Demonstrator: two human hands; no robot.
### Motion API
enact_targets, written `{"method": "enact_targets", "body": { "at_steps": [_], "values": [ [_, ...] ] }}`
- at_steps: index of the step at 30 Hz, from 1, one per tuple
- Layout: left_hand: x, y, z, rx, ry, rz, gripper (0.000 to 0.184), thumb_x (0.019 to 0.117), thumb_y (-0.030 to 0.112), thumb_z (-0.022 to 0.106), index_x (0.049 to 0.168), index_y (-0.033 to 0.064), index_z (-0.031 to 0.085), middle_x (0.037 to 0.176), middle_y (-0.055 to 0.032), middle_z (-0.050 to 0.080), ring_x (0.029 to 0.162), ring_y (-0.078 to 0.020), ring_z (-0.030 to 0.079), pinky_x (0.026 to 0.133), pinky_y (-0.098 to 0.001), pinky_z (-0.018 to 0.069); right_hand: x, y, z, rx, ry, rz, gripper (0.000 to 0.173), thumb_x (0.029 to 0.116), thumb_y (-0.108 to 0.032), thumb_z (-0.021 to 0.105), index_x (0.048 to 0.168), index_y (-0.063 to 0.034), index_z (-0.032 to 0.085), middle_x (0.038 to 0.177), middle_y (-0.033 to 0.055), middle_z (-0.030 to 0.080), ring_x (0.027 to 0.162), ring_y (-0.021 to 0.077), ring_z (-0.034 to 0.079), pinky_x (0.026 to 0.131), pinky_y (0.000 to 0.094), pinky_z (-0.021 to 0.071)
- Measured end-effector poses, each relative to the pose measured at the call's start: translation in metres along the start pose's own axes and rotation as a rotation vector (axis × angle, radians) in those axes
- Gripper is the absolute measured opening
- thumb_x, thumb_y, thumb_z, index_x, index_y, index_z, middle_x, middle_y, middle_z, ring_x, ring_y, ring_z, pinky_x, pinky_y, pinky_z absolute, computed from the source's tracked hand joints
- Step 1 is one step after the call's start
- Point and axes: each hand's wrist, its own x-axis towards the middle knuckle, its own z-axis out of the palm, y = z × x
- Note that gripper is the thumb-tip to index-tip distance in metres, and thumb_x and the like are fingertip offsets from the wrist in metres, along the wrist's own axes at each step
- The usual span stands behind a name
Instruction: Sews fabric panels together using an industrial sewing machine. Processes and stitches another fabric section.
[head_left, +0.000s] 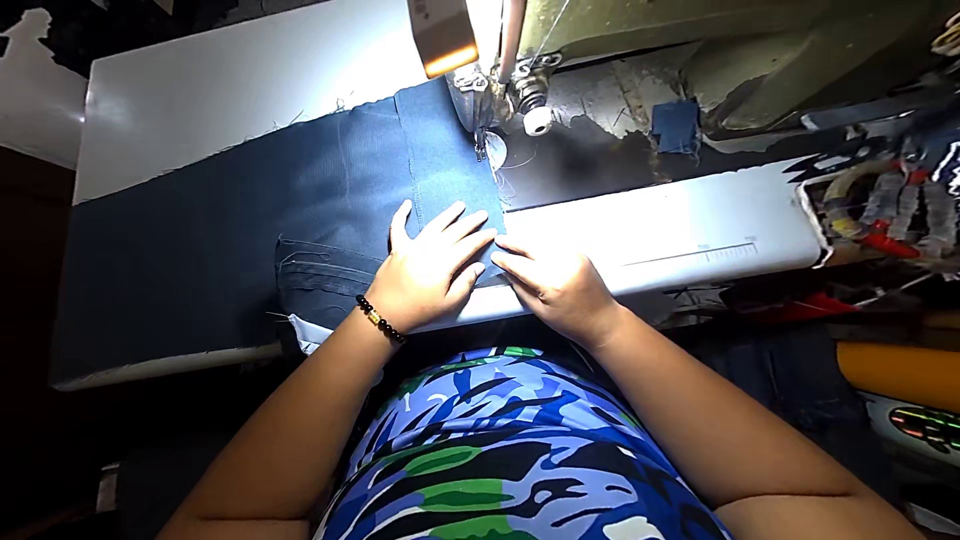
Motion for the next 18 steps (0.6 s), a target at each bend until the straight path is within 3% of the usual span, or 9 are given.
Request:
{"method": "enact_targets", "body": {
  "at_steps": [12, 18],
  "values": [
    [0.002, 0.000, -0.002, -0.036, -0.044, 0.039, 0.050, 0.1028, 0.040, 0.039, 0.143, 0.0207, 0.061, 0.157, 0.0046, 0.050, 0.153, -0.0219, 0.033, 0.119, -0.0715, 0.0096, 0.003, -0.001, -0.002, 0.024, -0.019, 0.051, 0.021, 0.0934, -0.008, 0.061, 0.102, -0.0035, 0.080, 0.113, 0.0147, 0.075, 0.105, 0.0259, 0.071, 0.093, 0.0353, 0.0562],
    [0.003, -0.012, -0.005, -0.057, -0.079, 0.045, 0.049, 0.1012, 0.041, 0.041, 0.142, 0.0223, 0.061, 0.157, 0.0067, 0.049, 0.154, -0.0204, 0.033, 0.119, -0.0704, 0.0119, 0.013, 0.000, -0.007, 0.010, -0.137, 0.037, 0.020, 0.0953, -0.010, 0.061, 0.104, -0.0042, 0.079, 0.117, 0.0145, 0.074, 0.114, 0.0262, 0.070, 0.099, 0.0371, 0.0550]
  ]
}}
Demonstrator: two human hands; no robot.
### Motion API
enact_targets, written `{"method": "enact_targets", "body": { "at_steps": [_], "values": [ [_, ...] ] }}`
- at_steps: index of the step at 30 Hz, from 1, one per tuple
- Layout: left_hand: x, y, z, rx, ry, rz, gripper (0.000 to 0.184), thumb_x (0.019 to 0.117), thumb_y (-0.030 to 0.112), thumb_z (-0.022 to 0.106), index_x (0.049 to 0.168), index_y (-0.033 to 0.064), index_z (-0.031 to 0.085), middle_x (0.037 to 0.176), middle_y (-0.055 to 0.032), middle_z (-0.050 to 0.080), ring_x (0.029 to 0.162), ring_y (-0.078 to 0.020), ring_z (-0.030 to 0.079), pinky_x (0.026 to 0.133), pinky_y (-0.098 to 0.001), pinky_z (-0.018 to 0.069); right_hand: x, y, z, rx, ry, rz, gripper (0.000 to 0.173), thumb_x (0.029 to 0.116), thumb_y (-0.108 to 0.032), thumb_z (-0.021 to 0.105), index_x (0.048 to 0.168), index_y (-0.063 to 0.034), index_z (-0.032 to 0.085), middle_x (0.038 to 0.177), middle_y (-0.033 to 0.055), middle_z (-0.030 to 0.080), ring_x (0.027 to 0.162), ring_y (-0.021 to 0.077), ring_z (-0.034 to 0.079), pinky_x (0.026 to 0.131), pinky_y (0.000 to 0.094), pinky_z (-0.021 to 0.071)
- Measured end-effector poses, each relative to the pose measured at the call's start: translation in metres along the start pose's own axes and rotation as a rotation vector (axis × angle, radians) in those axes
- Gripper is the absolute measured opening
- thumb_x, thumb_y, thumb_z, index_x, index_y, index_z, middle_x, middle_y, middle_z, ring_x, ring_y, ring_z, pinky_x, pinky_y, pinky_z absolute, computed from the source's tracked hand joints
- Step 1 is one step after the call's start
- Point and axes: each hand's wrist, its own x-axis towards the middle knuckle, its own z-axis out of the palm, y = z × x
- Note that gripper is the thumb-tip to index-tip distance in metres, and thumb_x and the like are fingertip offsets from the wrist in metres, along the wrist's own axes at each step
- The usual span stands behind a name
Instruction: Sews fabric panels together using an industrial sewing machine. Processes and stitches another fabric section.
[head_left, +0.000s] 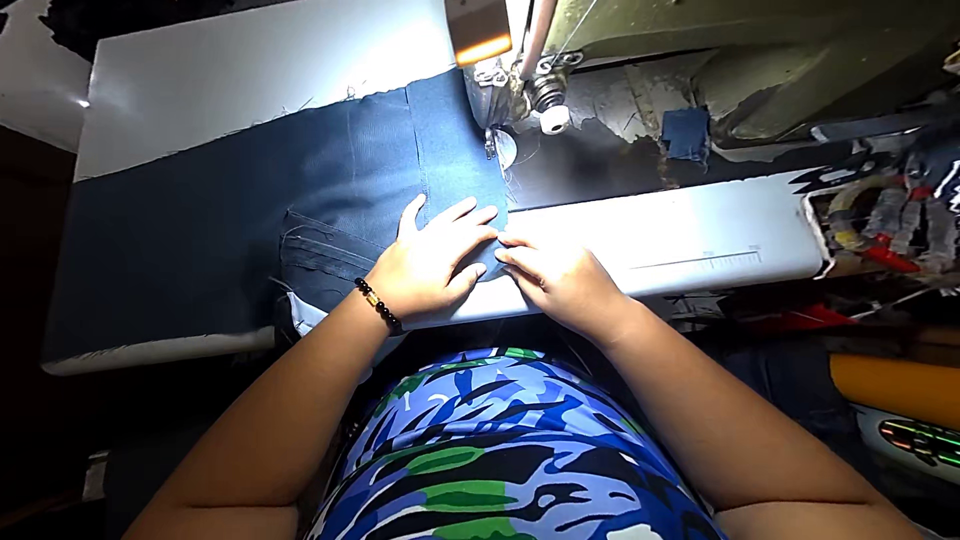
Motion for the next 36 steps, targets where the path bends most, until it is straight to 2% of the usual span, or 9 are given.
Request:
{"method": "enact_targets", "body": {
  "at_steps": [7, 18, 24, 26, 27, 29, 31, 33, 36],
  "values": [
    [0.010, -0.011, -0.004, -0.022, 0.003, 0.022, 0.050, 0.1018, 0.041, 0.039, 0.141, 0.0210, 0.061, 0.155, 0.0039, 0.052, 0.152, -0.0216, 0.035, 0.118, -0.0729, 0.0125, 0.019, 0.018, -0.007, 0.051, -0.072, -0.057, 0.019, 0.0957, -0.008, 0.061, 0.100, -0.0017, 0.078, 0.114, 0.0154, 0.073, 0.113, 0.0291, 0.069, 0.099, 0.0399, 0.0547],
    [0.064, -0.061, -0.024, 0.069, -0.062, -0.022, 0.053, 0.1020, 0.042, 0.038, 0.148, 0.0207, 0.053, 0.161, 0.0015, 0.044, 0.155, -0.0224, 0.030, 0.119, -0.0720, 0.0085, 0.070, 0.059, -0.005, 0.027, -0.122, 0.005, 0.027, 0.1017, -0.010, 0.053, 0.109, 0.0009, 0.076, 0.126, 0.0174, 0.070, 0.124, 0.0340, 0.064, 0.108, 0.0470, 0.0473],
    [0.065, -0.062, -0.029, 0.174, -0.049, 0.033, 0.054, 0.1027, 0.042, 0.035, 0.149, 0.0207, 0.053, 0.160, 0.0016, 0.045, 0.155, -0.0264, 0.029, 0.118, -0.0730, 0.0092, 0.048, 0.041, -0.008, -0.046, -0.163, 0.049, 0.037, 0.1026, -0.015, 0.047, 0.130, -0.0060, 0.070, 0.144, 0.0143, 0.061, 0.138, 0.0315, 0.053, 0.116, 0.0501, 0.0395],
    [0.059, -0.055, -0.030, 0.289, 0.003, 0.081, 0.050, 0.1056, 0.038, 0.035, 0.147, 0.0185, 0.056, 0.154, -0.0044, 0.051, 0.141, -0.0354, 0.045, 0.109, -0.0677, 0.0256, 0.014, 0.009, -0.011, 0.026, -0.063, -0.088, 0.028, 0.0973, -0.014, 0.055, 0.113, -0.0076, 0.077, 0.125, 0.0134, 0.071, 0.121, 0.0283, 0.064, 0.104, 0.0469, 0.0508],
    [0.055, -0.047, -0.029, 0.335, 0.006, 0.093, 0.049, 0.1074, 0.033, 0.035, 0.149, 0.0154, 0.055, 0.151, -0.0088, 0.054, 0.129, -0.0386, 0.052, 0.101, -0.0642, 0.0319, -0.009, -0.005, -0.011, 0.100, -0.034, -0.178, 0.021, 0.0947, -0.014, 0.060, 0.103, -0.0089, 0.078, 0.106, 0.0103, 0.074, 0.103, 0.0238, 0.070, 0.088, 0.0420, 0.0578],
    [0.045, -0.023, -0.023, 0.363, -0.017, 0.032, 0.050, 0.1050, 0.019, 0.038, 0.153, 0.0101, 0.048, 0.153, -0.0122, 0.052, 0.120, -0.0414, 0.057, 0.097, -0.0617, 0.0387, -0.054, -0.024, -0.011, 0.293, -0.086, -0.220, 0.019, 0.0981, -0.012, 0.059, 0.106, -0.0058, 0.075, 0.097, 0.0109, 0.074, 0.093, 0.0237, 0.071, 0.081, 0.0396, 0.0586],
    [0.033, -0.008, -0.013, 0.306, 0.021, -0.029, 0.053, 0.1025, 0.019, 0.036, 0.152, 0.0046, 0.048, 0.156, -0.0138, 0.049, 0.126, -0.0450, 0.056, 0.098, -0.0631, 0.0428, -0.093, -0.021, -0.010, 0.351, -0.065, -0.106, 0.021, 0.0994, -0.012, 0.057, 0.103, -0.0033, 0.076, 0.090, 0.0109, 0.075, 0.086, 0.0228, 0.071, 0.079, 0.0364, 0.0574],
    [0.023, -0.005, -0.001, 0.207, 0.056, -0.114, 0.059, 0.1020, 0.030, 0.030, 0.152, 0.0051, 0.048, 0.159, -0.0124, 0.046, 0.142, -0.0439, 0.045, 0.108, -0.0653, 0.0375, -0.124, -0.005, -0.023, 0.248, 0.027, 0.105, 0.023, 0.1000, -0.013, 0.057, 0.099, -0.0027, 0.077, 0.091, 0.0096, 0.077, 0.088, 0.0182, 0.073, 0.084, 0.0323, 0.0588],
    [0.018, -0.016, 0.010, 0.090, 0.119, -0.183, 0.062, 0.1019, 0.044, 0.029, 0.149, 0.0120, 0.054, 0.158, -0.0086, 0.048, 0.145, -0.0406, 0.041, 0.110, -0.0683, 0.0281, -0.163, 0.027, -0.055, 0.075, 0.195, 0.495, 0.022, 0.0975, -0.012, 0.059, 0.096, 0.0006, 0.076, 0.092, 0.0099, 0.076, 0.083, 0.0151, 0.074, 0.079, 0.0328, 0.0615]
  ]
}}
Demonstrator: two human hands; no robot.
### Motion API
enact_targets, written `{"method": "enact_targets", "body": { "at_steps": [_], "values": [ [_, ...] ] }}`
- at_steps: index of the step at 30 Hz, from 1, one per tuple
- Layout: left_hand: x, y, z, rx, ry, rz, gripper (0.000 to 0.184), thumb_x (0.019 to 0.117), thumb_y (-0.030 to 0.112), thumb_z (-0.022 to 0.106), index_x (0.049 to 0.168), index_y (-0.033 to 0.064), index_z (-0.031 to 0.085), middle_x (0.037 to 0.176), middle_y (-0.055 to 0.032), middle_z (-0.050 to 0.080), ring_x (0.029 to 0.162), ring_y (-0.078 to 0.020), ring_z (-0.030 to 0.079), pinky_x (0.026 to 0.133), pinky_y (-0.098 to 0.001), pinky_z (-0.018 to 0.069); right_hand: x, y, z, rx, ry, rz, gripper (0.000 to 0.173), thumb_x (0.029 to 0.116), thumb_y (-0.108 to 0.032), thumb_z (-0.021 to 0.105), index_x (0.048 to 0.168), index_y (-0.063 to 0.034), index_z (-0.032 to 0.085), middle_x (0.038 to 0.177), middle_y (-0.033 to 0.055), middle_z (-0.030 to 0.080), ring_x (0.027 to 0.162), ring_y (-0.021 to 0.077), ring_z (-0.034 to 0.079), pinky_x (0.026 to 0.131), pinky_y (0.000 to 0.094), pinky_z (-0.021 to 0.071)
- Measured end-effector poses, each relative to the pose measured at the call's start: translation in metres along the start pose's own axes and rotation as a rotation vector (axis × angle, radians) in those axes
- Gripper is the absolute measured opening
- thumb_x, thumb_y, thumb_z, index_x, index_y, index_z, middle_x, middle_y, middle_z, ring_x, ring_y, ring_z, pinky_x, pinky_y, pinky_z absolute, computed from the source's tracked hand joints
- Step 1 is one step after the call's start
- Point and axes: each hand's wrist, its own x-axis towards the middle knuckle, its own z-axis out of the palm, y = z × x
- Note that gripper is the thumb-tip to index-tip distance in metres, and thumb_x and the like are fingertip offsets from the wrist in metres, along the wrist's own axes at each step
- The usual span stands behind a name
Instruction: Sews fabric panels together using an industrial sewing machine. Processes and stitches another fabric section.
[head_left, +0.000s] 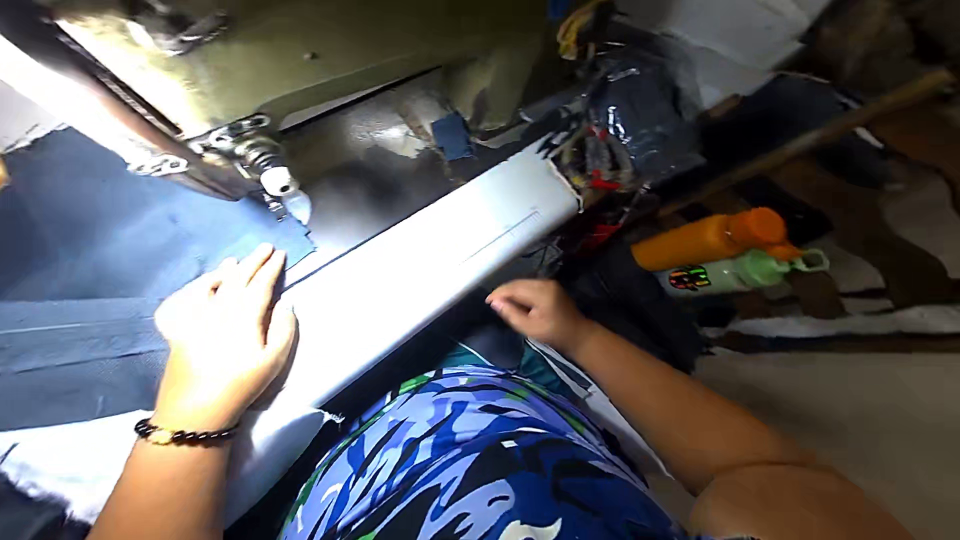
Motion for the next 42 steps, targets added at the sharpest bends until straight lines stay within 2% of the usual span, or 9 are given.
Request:
{"method": "enact_targets", "body": {
  "at_steps": [5, 9, 13, 16, 19, 25, 30, 38, 42],
  "values": [
    [0.012, -0.024, -0.002, -0.085, 0.041, 0.044, 0.058, 0.1004, 0.051, 0.039, 0.138, 0.0165, 0.066, 0.148, -0.0062, 0.059, 0.136, -0.0396, 0.050, 0.110, -0.0715, 0.0199, -0.027, 0.086, -0.078, -0.119, 0.298, 0.710, 0.032, 0.1061, -0.018, 0.049, 0.119, 0.0056, 0.067, 0.093, 0.0213, 0.071, 0.079, 0.0315, 0.070, 0.076, 0.0527, 0.0582],
    [0.012, -0.026, 0.003, -0.114, 0.082, 0.058, 0.056, 0.0998, 0.050, 0.041, 0.134, 0.0142, 0.068, 0.145, -0.0093, 0.060, 0.142, -0.0351, 0.047, 0.113, -0.0706, 0.0170, -0.031, 0.116, -0.119, -0.144, 0.497, 0.926, 0.031, 0.1071, -0.016, 0.047, 0.124, 0.0040, 0.064, 0.115, 0.0249, 0.067, 0.102, 0.0343, 0.066, 0.091, 0.0539, 0.0520],
    [0.012, -0.025, 0.004, -0.141, 0.098, 0.053, 0.056, 0.0998, 0.047, 0.042, 0.133, 0.0104, 0.068, 0.146, -0.0114, 0.059, 0.142, -0.0340, 0.047, 0.113, -0.0685, 0.0192, -0.004, 0.117, -0.139, -0.390, 0.263, 0.844, 0.027, 0.1025, -0.004, 0.050, 0.115, 0.0014, 0.074, 0.133, 0.0267, 0.061, 0.131, 0.0433, 0.053, 0.110, 0.0617, 0.0395],
    [0.013, -0.024, 0.004, -0.149, 0.105, 0.053, 0.056, 0.0998, 0.048, 0.043, 0.132, 0.0113, 0.069, 0.146, -0.0100, 0.060, 0.142, -0.0330, 0.048, 0.112, -0.0679, 0.0215, 0.019, 0.129, -0.141, -0.635, -0.060, 0.777, 0.027, 0.1011, -0.007, 0.052, 0.110, 0.0012, 0.076, 0.132, 0.0271, 0.064, 0.135, 0.0473, 0.050, 0.111, 0.0663, 0.0364],
    [0.013, -0.025, 0.004, -0.163, 0.100, 0.050, 0.056, 0.0993, 0.048, 0.043, 0.132, 0.0111, 0.069, 0.147, -0.0093, 0.059, 0.143, -0.0326, 0.047, 0.112, -0.0677, 0.0224, 0.044, 0.124, -0.135, -0.756, -0.328, 0.966, 0.032, 0.1036, -0.017, 0.052, 0.121, 0.0040, 0.070, 0.139, 0.0287, 0.059, 0.138, 0.0490, 0.047, 0.106, 0.0714, 0.0385],
    [0.015, -0.024, 0.005, -0.162, 0.131, 0.053, 0.052, 0.0983, 0.044, 0.044, 0.129, 0.0122, 0.071, 0.144, -0.0076, 0.062, 0.141, -0.0313, 0.049, 0.111, -0.0677, 0.0246, 0.063, 0.114, -0.124, -0.785, -0.407, 1.130, 0.039, 0.0991, -0.023, 0.064, 0.116, 0.0124, 0.066, 0.126, 0.0345, 0.063, 0.123, 0.0514, 0.059, 0.098, 0.0719, 0.0449],
    [0.017, -0.023, 0.008, -0.147, 0.180, 0.057, 0.048, 0.0980, 0.041, 0.044, 0.126, 0.0164, 0.073, 0.140, -0.0031, 0.065, 0.137, -0.0280, 0.053, 0.110, -0.0648, 0.0281, 0.079, 0.120, -0.118, -0.572, -0.500, 1.393, 0.038, 0.1051, -0.010, 0.051, 0.135, 0.0136, 0.053, 0.142, 0.0313, 0.053, 0.133, 0.0408, 0.054, 0.108, 0.0537, 0.0446],
    [0.018, -0.023, 0.011, -0.134, 0.203, 0.064, 0.043, 0.0978, 0.039, 0.046, 0.125, 0.0203, 0.074, 0.139, 0.0019, 0.066, 0.135, -0.0230, 0.055, 0.108, -0.0617, 0.0320, 0.068, 0.166, -0.108, -0.729, -0.388, 1.353, 0.062, 0.0969, -0.028, 0.065, 0.146, 0.0065, 0.049, 0.152, 0.0305, 0.046, 0.144, 0.0458, 0.041, 0.113, 0.0696, 0.0332],
    [0.018, -0.022, 0.011, -0.130, 0.217, 0.076, 0.043, 0.0973, 0.038, 0.046, 0.124, 0.0198, 0.074, 0.138, 0.0009, 0.067, 0.133, -0.0248, 0.057, 0.106, -0.0625, 0.0329, 0.095, 0.077, -0.109, -0.632, -0.563, 1.201, 0.054, 0.1069, -0.018, 0.050, 0.150, 0.0136, 0.038, 0.157, 0.0320, 0.039, 0.149, 0.0418, 0.035, 0.122, 0.0528, 0.0242]
  ]
}}
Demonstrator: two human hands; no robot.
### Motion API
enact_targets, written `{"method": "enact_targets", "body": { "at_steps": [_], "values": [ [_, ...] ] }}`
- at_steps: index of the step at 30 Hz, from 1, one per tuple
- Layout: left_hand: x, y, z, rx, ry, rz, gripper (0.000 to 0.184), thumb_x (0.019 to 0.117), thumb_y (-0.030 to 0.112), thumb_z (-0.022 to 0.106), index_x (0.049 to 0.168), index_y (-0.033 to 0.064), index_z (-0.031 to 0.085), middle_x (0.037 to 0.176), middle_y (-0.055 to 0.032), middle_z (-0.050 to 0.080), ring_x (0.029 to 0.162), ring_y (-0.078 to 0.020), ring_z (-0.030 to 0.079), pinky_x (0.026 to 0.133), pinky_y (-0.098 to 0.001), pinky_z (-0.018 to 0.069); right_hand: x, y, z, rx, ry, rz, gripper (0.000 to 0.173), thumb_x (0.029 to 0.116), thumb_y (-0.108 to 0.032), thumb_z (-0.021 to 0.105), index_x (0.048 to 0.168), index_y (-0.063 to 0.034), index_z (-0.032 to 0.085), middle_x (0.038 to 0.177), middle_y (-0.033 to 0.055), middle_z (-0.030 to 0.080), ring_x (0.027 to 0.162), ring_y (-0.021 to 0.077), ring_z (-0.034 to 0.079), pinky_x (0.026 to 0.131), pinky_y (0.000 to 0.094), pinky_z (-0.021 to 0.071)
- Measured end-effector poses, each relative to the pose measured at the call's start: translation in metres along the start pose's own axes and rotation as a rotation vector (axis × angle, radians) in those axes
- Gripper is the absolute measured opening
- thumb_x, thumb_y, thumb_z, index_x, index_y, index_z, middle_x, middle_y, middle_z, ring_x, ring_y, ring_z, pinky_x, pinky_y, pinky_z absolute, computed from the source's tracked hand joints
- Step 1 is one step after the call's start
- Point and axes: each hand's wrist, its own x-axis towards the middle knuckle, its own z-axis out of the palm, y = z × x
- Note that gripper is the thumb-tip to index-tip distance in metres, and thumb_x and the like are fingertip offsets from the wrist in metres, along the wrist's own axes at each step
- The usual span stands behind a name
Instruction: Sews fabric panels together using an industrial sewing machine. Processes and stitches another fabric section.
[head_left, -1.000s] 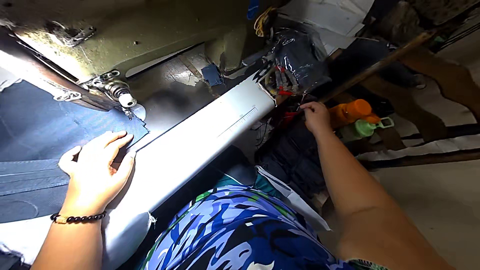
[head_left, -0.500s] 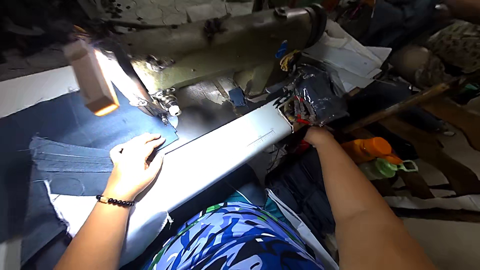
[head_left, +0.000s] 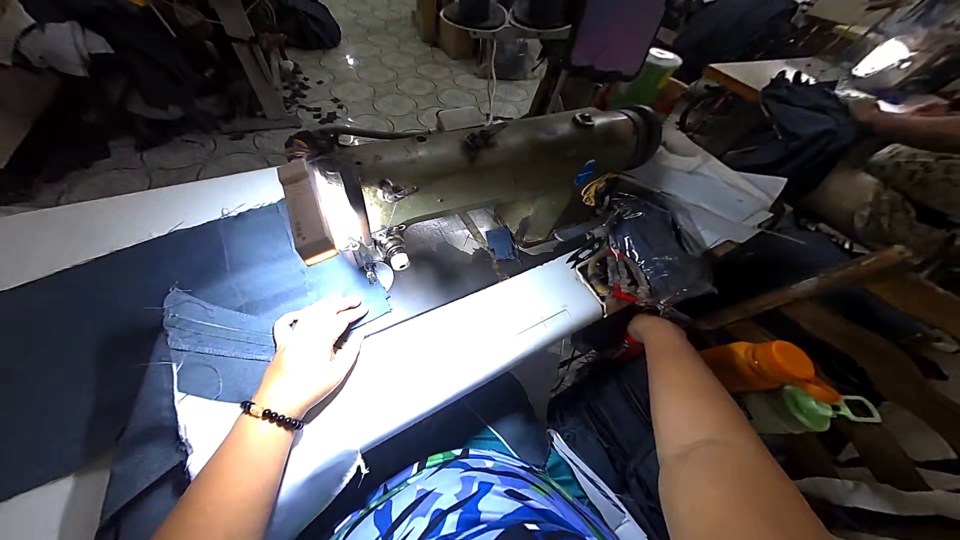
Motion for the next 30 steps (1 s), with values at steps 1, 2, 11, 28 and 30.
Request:
{"method": "enact_targets", "body": {
  "at_steps": [1, 2, 11, 28, 30],
  "values": [
    [0.000, 0.000, 0.000, 0.001, 0.006, 0.007, 0.042, 0.0975, 0.037, 0.046, 0.124, 0.0196, 0.074, 0.138, 0.0005, 0.067, 0.133, -0.0255, 0.057, 0.107, -0.0633, 0.0336, -0.006, -0.003, -0.003, -0.037, -0.016, -0.037, 0.053, 0.1071, -0.016, 0.050, 0.148, 0.0160, 0.038, 0.155, 0.0340, 0.039, 0.148, 0.0438, 0.035, 0.122, 0.0534, 0.0242],
    [0.000, -0.001, 0.001, -0.002, 0.013, 0.014, 0.042, 0.0973, 0.036, 0.046, 0.124, 0.0190, 0.074, 0.137, 0.0001, 0.067, 0.132, -0.0263, 0.058, 0.106, -0.0637, 0.0340, -0.005, -0.001, -0.004, -0.086, -0.034, -0.033, 0.053, 0.1056, -0.015, 0.052, 0.145, 0.0175, 0.040, 0.153, 0.0355, 0.041, 0.146, 0.0458, 0.037, 0.121, 0.0561, 0.0257],
    [0.000, 0.000, -0.001, -0.006, 0.016, 0.018, 0.041, 0.0967, 0.034, 0.046, 0.124, 0.0197, 0.074, 0.138, 0.0020, 0.067, 0.132, -0.0245, 0.058, 0.106, -0.0617, 0.0338, 0.047, 0.025, 0.011, -0.269, -0.121, 0.123, 0.053, 0.1027, -0.023, 0.056, 0.141, 0.0137, 0.050, 0.149, 0.0320, 0.048, 0.144, 0.0425, 0.043, 0.114, 0.0612, 0.0337],
    [0.001, 0.004, -0.003, 0.011, -0.015, -0.022, 0.039, 0.0971, 0.033, 0.048, 0.124, 0.0205, 0.074, 0.139, 0.0028, 0.066, 0.133, -0.0228, 0.057, 0.108, -0.0586, 0.0346, 0.012, 0.002, -0.005, -0.237, -0.081, 0.128, 0.052, 0.1047, -0.018, 0.055, 0.143, 0.0162, 0.045, 0.152, 0.0324, 0.044, 0.148, 0.0398, 0.039, 0.120, 0.0517, 0.0286],
    [0.001, 0.004, -0.004, 0.006, -0.027, -0.034, 0.039, 0.0973, 0.033, 0.048, 0.124, 0.0219, 0.074, 0.140, 0.0043, 0.065, 0.134, -0.0213, 0.056, 0.110, -0.0584, 0.0335, 0.016, 0.002, -0.002, -0.204, -0.058, 0.121, 0.052, 0.1032, -0.014, 0.056, 0.142, 0.0176, 0.045, 0.151, 0.0332, 0.045, 0.147, 0.0405, 0.039, 0.120, 0.0519, 0.0294]
  ]
}}
